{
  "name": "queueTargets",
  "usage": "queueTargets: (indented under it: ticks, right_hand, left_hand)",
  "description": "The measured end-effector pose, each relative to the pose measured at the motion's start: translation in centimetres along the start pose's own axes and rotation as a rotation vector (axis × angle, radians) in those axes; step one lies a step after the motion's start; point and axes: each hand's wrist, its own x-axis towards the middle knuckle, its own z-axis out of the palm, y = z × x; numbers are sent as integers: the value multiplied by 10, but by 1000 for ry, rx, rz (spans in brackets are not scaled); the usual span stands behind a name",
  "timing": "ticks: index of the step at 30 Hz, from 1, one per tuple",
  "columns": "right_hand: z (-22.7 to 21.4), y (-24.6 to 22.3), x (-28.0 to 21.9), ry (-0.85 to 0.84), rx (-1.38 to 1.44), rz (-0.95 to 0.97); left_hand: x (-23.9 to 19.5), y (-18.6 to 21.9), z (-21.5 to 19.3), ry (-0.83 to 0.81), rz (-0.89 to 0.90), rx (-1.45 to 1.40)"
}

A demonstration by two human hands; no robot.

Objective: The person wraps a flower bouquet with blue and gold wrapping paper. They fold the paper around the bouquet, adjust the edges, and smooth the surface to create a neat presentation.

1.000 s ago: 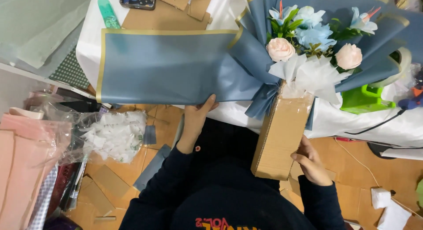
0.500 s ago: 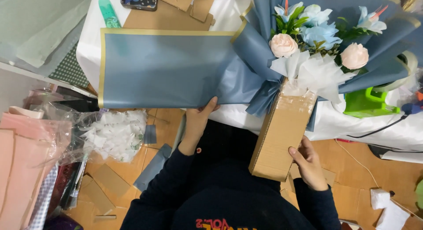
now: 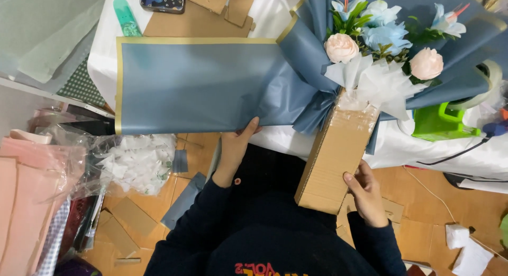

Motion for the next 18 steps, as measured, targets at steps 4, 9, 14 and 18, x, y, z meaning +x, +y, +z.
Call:
queueTargets:
  ticks: [4, 9, 14, 18]
  right_hand:
    - [-8, 13, 12, 23, -1, -73]
    - [-12, 2, 15, 17, -28, -74]
    - [-17, 1, 18, 28, -54, -85]
    - [-18, 2, 21, 29, -25, -84]
  left_hand:
    - [5, -19, -14, -94, 106, 149]
    - [3, -1, -8, -94, 119, 131]
    - [0, 5, -7, -97, 114, 152]
    - [-1, 6, -7, -91, 103, 141]
